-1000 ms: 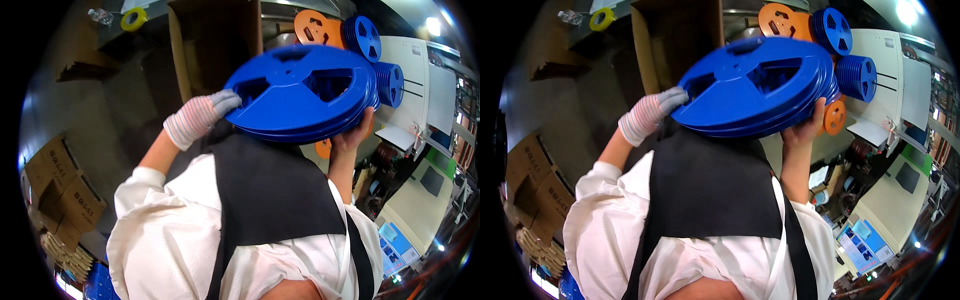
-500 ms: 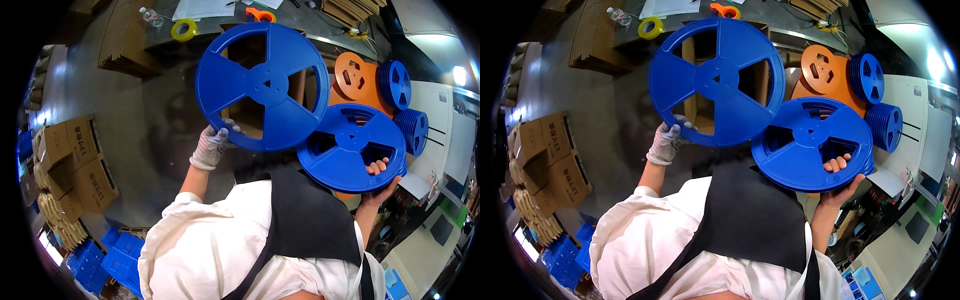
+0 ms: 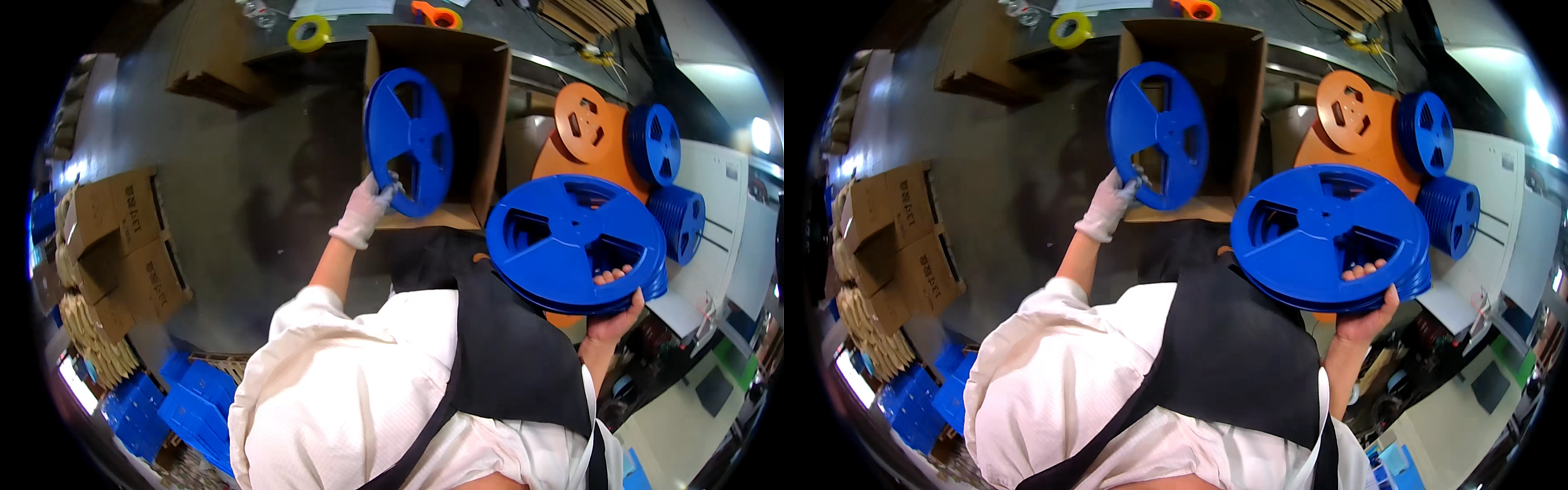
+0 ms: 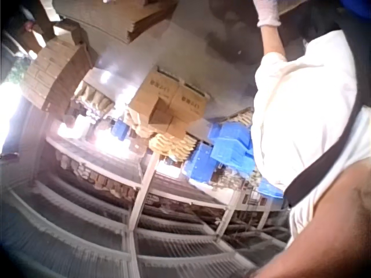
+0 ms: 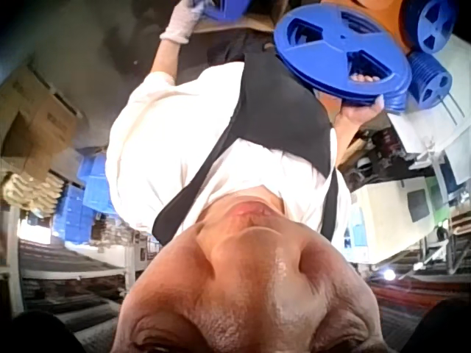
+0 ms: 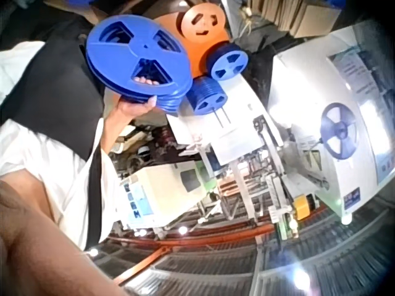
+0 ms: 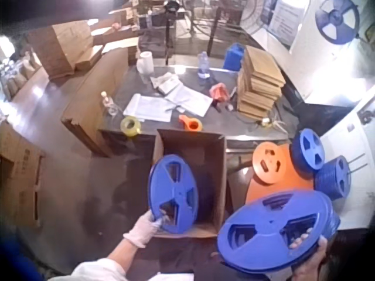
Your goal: The person picks up blue plastic spools from a stack on a table and places them into a cardboard box. The person handles the spools one by one, inspecting them briefly before stacking them inside the box.
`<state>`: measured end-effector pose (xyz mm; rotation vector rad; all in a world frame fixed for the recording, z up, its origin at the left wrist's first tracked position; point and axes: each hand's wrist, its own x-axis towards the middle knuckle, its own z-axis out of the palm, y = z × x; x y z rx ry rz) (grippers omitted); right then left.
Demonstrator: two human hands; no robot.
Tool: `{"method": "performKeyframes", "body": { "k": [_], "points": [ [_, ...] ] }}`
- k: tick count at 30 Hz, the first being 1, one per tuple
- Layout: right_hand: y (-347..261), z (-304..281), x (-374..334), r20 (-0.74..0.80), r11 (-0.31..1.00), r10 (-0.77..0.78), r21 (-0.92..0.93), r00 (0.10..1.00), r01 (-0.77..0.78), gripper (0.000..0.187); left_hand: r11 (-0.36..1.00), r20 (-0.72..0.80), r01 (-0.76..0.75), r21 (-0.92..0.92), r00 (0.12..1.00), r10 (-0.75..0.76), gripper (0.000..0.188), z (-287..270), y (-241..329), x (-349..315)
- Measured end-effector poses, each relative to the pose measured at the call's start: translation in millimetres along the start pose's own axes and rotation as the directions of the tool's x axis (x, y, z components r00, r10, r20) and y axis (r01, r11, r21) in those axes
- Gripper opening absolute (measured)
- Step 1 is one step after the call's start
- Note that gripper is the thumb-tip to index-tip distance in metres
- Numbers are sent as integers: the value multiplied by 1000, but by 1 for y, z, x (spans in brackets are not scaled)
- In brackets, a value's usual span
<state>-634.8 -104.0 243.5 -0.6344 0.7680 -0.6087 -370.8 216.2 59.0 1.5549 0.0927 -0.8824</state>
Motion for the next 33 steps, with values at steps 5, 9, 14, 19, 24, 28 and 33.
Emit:
{"method": "performKeyframes", "body": {
  "k": [5,9,14,19,24,28,33],
  "points": [
    [4,-8,-7,-24,998,-17,-63,1000,16,47,628,-50,9,778,998,47,33,38,-67,100],
    [-1,-12,-9,-45,999,-29,-20,999,28,49,609,-91,159,777,986,-141,37,67,-107,151],
    [-4,-26,-3,145,993,-92,82,985,81,38,609,111,-76,789,994,-20,69,96,-100,165],
    [2,-34,1,310,972,-136,226,941,66,31,550,205,-510,661,828,522,56,136,3,131],
    [-7,-29,3,412,982,-21,178,911,-58,41,285,657,-875,390,482,580,61,258,101,7],
    [-1,-22,3,399,988,10,136,917,-70,44,249,779,-964,94,227,585,63,259,95,-35],
    [-6,-19,6,284,995,-13,99,959,-16,40,213,835,-937,276,344,430,57,165,30,13]
  ]
}}
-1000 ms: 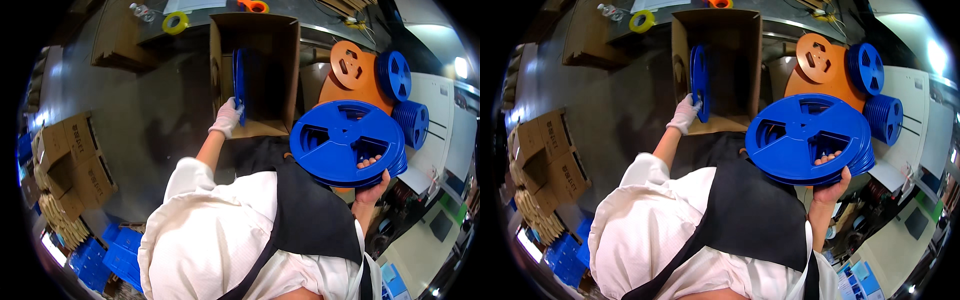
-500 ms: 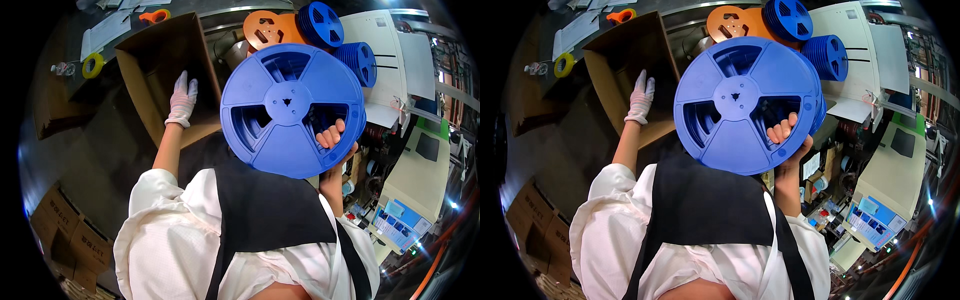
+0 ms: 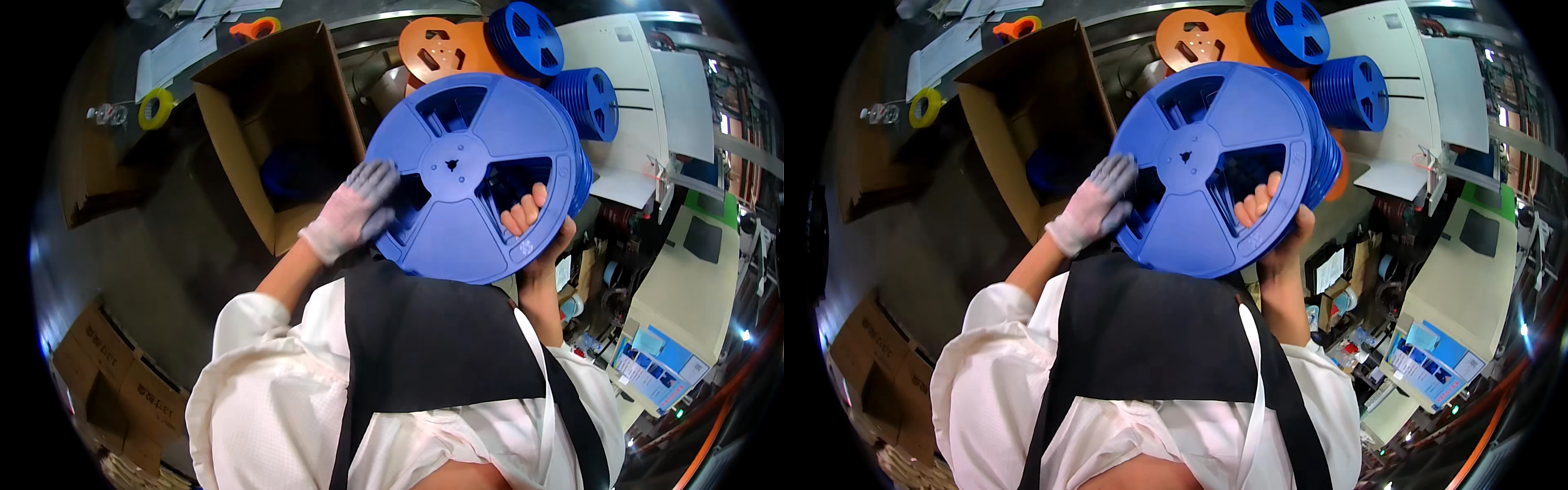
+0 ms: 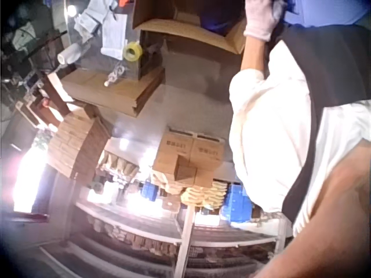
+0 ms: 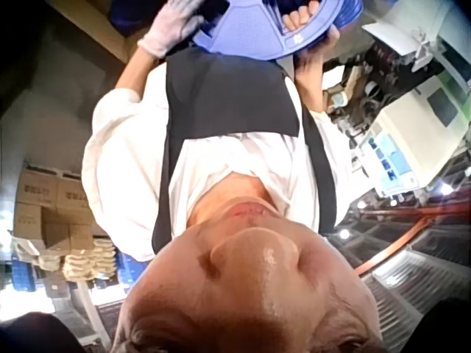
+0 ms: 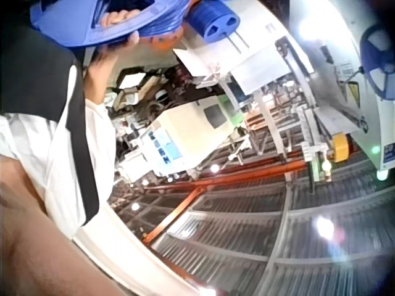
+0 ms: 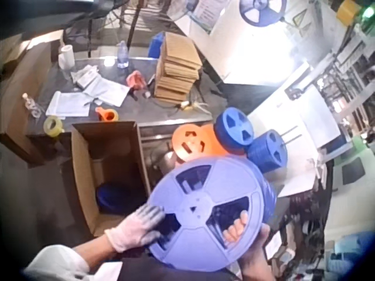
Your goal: The person picks up blue plastic spools from a stack on a table and places them into a cardboard box. The person handles the spools one by one, inspecting them briefly before stacking them inside the box.
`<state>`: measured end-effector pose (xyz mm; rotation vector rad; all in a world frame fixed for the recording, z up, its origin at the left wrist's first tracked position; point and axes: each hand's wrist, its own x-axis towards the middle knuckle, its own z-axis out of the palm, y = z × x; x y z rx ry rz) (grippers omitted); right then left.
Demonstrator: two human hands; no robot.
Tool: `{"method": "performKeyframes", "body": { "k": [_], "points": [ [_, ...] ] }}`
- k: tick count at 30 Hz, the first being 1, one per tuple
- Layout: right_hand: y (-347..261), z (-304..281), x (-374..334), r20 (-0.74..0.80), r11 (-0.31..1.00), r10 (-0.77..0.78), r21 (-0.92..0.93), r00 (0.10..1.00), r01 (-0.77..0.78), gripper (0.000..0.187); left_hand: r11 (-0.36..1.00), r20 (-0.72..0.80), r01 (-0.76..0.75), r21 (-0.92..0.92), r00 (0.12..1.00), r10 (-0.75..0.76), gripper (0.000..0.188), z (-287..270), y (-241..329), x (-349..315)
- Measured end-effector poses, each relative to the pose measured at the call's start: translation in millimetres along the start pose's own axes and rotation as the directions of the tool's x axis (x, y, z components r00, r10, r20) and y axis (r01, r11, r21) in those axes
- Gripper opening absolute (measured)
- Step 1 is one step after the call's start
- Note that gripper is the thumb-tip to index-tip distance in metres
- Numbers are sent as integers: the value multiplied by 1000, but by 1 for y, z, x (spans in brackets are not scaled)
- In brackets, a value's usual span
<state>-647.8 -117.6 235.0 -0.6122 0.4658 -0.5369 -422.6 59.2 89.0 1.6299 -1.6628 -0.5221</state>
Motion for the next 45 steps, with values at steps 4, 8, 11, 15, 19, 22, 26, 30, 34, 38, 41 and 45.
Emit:
{"method": "performKeyframes", "body": {
  "k": [4,8,11,15,19,22,26,30,34,38,41,45],
  "points": [
    [-4,-7,13,-18,995,-4,100,1000,5,40,957,119,-277,-90,951,287,47,-27,18,-17],
    [-5,-4,23,-93,992,-3,126,996,15,45,980,133,-196,-24,971,197,35,-40,27,-18],
    [-6,11,30,-158,996,15,84,987,-2,48,987,72,-156,40,986,153,35,-40,32,-31],
    [-4,44,39,-423,989,25,-121,906,-84,43,856,-96,382,-347,894,-438,32,-64,36,-70],
    [5,14,30,-297,997,61,-28,953,-72,37,36,-8,33,-999,619,-786,23,-80,32,-102],
    [8,7,18,-299,998,39,-35,954,-52,34,-113,7,-136,-984,609,-794,24,-79,29,-119],
    [14,12,17,-292,995,46,-71,955,-70,33,-175,15,-201,-964,614,-789,29,-74,31,-136],
    [18,12,17,-288,995,51,-68,956,-73,33,-217,11,-257,-942,621,-784,32,-65,31,-143],
    [20,10,19,-283,995,66,-52,957,-84,34,-213,14,-251,-944,617,-787,33,-66,30,-144],
    [21,2,20,-262,995,77,-35,962,-90,34,-217,31,-256,-942,577,-816,34,-65,29,-145],
    [24,-1,22,-274,997,75,-16,959,-82,34,-156,-1,-244,-957,541,-841,29,-58,17,-146],
    [33,-7,18,-309,995,94,16,946,-93,34,-144,52,-216,-966,379,-924,22,-38,-14,-139]
  ]
}}
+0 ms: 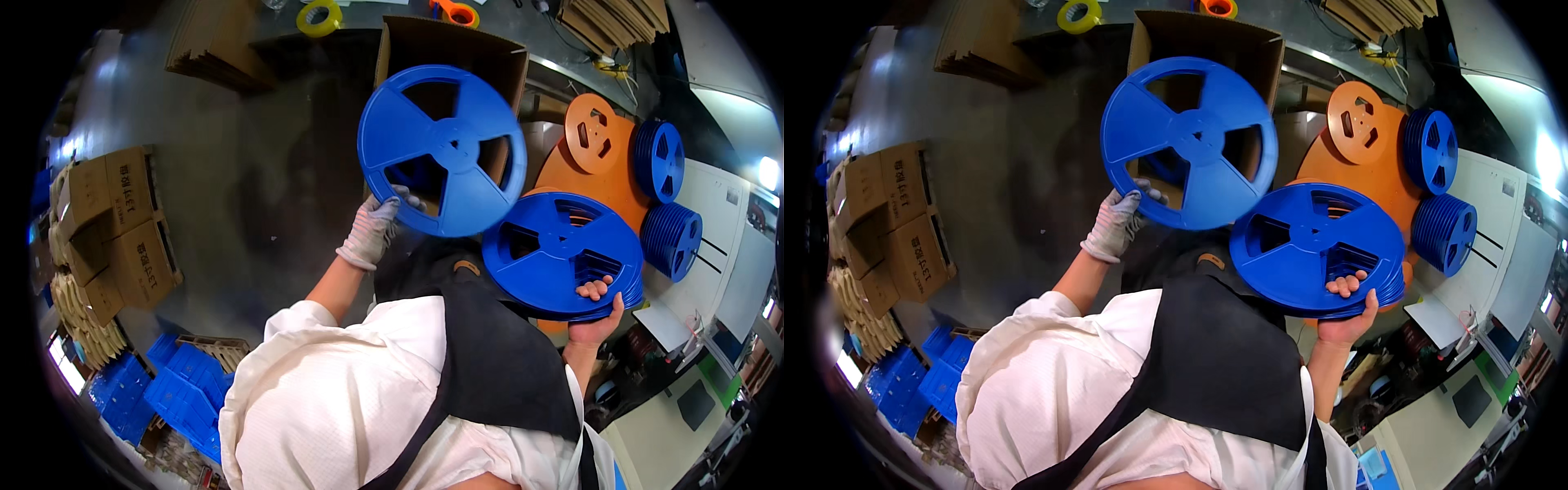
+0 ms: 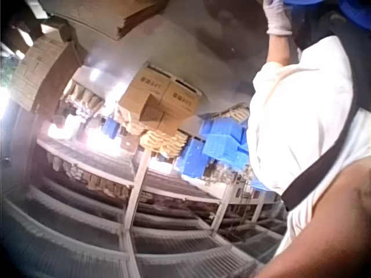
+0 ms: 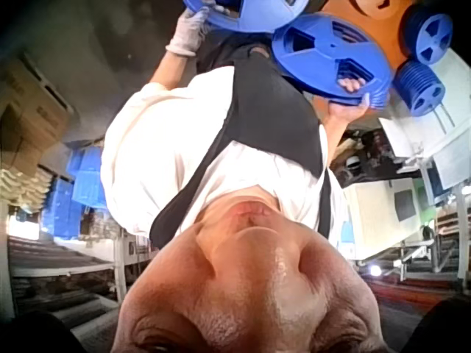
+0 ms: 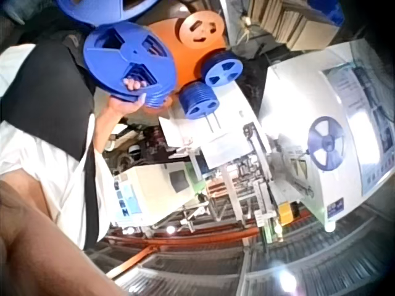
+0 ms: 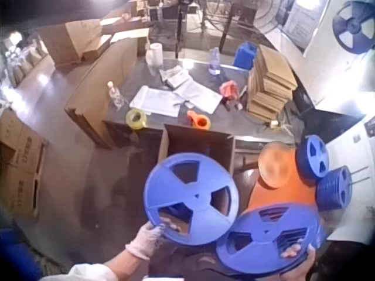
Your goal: The person picks up blue plastic spools from a stack on a table and places them into a cardboard box. The person handles the spools one by one, inspecting them briefly before stacking them inside the box.
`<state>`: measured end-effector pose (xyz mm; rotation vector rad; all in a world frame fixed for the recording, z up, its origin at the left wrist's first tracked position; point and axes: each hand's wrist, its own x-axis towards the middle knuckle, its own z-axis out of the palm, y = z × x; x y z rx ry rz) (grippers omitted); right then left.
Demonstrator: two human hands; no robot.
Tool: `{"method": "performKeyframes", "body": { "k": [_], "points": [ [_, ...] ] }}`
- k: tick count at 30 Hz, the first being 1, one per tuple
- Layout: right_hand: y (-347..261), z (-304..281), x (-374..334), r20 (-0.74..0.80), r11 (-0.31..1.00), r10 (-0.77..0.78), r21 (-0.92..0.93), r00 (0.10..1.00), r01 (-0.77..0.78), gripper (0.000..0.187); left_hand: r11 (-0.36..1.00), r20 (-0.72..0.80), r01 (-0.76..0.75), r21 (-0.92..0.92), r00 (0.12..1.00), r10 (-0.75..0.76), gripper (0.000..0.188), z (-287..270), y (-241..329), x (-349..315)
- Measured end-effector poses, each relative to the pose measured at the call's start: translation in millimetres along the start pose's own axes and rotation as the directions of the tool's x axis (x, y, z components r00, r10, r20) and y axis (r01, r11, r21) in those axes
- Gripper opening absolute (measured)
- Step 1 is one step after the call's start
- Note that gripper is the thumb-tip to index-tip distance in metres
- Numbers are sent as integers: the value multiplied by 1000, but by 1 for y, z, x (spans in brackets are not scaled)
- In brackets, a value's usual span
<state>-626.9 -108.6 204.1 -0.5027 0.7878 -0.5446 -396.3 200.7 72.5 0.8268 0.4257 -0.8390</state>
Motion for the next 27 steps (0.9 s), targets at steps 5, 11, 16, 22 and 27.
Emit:
{"method": "performKeyframes", "body": {
  "k": [5,11,16,22,27],
  "points": [
    [16,-14,4,-103,995,76,-54,992,-82,36,993,-218,100,65,972,-84,18,-49,-44,78],
    [33,-24,7,-235,976,91,-172,968,-133,40,972,-399,222,72,900,-176,18,-100,-111,155],
    [33,-30,11,-266,950,139,-236,954,-205,42,936,-616,347,61,751,-238,21,-126,-165,221],
    [35,-43,17,-375,929,185,-234,908,-286,45,702,-633,426,571,773,46,57,-168,-209,288],
    [36,-59,27,-422,896,222,-268,879,-355,45,631,-706,505,589,701,98,61,-218,-251,331]
  ]
}}
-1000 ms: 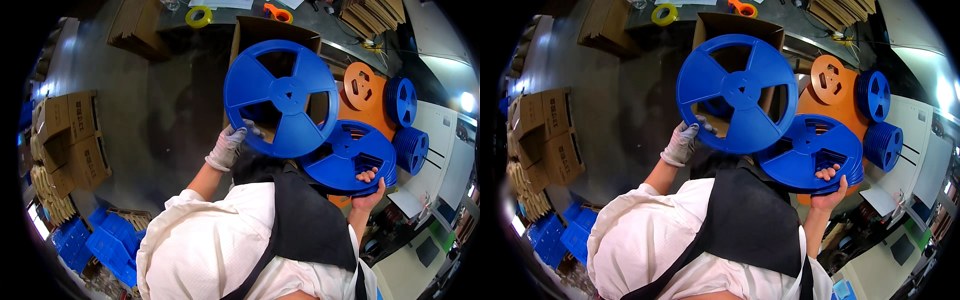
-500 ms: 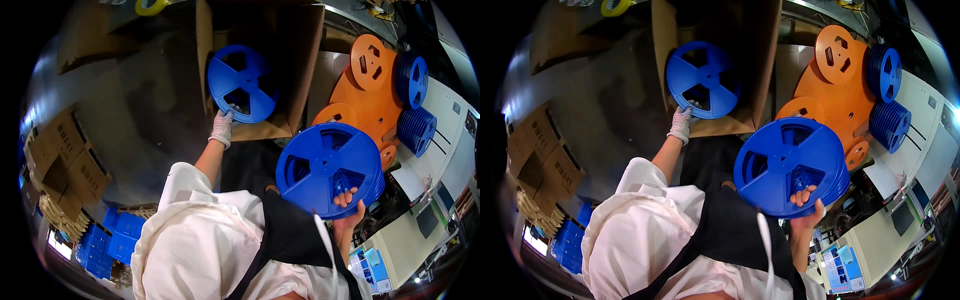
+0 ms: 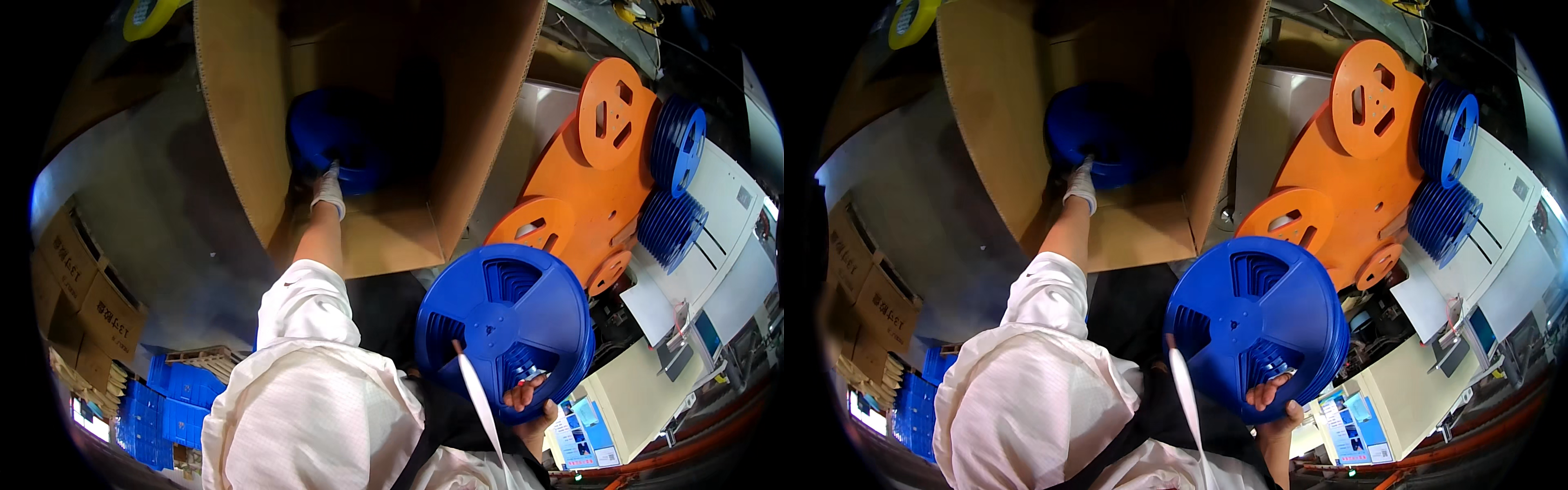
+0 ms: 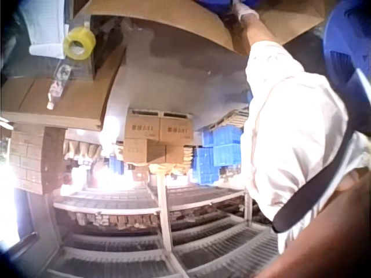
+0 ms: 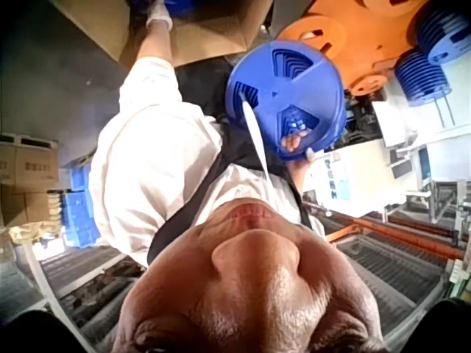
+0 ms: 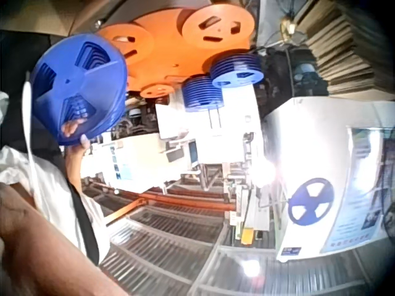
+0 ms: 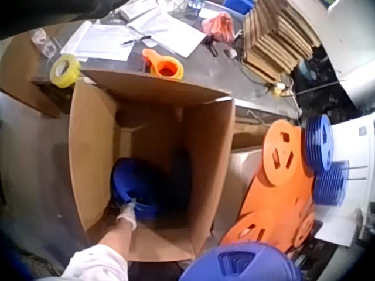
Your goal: The person picks up blue plastic spools from a stack on a table and places them into a cardboard box. The person handles the spools one by one, inspecting them briefly before stacking them inside the box.
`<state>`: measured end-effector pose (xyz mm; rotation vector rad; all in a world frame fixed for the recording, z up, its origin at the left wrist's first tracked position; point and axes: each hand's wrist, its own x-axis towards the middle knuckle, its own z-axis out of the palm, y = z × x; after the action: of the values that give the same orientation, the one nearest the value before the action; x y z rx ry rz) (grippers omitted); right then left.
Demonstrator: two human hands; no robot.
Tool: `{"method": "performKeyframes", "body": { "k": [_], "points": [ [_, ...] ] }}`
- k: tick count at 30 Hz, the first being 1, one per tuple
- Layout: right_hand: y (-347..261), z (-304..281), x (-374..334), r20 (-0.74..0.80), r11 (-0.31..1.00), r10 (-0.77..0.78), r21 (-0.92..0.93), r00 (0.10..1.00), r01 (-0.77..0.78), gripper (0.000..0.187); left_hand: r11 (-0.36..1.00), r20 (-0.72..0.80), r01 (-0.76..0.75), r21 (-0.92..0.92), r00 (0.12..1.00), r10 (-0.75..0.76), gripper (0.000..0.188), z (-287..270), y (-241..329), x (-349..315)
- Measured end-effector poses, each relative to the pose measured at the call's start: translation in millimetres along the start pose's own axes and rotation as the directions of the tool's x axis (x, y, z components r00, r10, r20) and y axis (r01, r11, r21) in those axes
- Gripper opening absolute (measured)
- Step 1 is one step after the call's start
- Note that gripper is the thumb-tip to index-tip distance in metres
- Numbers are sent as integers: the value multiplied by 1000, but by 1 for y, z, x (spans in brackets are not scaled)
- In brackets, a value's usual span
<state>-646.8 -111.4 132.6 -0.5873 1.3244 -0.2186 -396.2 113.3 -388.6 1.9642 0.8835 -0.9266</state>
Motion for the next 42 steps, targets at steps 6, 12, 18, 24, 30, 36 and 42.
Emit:
{"method": "performKeyframes", "body": {
  "k": [6,12,18,24,30,36,42],
  "points": [
    [9,-17,1,-58,997,7,80,998,-2,47,927,0,-129,353,990,138,45,9,31,-9],
    [7,-26,0,-4,994,41,98,999,-40,48,451,167,-448,772,827,537,25,60,90,-66],
    [10,-19,-11,-32,995,5,102,999,-1,49,619,486,-502,605,848,212,86,129,107,-119],
    [10,-17,-24,-30,994,-20,109,999,23,48,638,448,-470,609,869,212,93,136,101,-85],
    [10,-19,-34,125,980,-125,169,984,103,44,551,595,-605,575,771,225,79,97,115,-98],
    [-24,0,-44,237,924,-229,359,944,134,36,451,622,-867,214,477,621,52,8,164,-214],
    [-28,15,-61,521,861,-375,502,766,80,36,-63,635,-934,-352,-288,717,61,-62,214,-481]
  ]
}}
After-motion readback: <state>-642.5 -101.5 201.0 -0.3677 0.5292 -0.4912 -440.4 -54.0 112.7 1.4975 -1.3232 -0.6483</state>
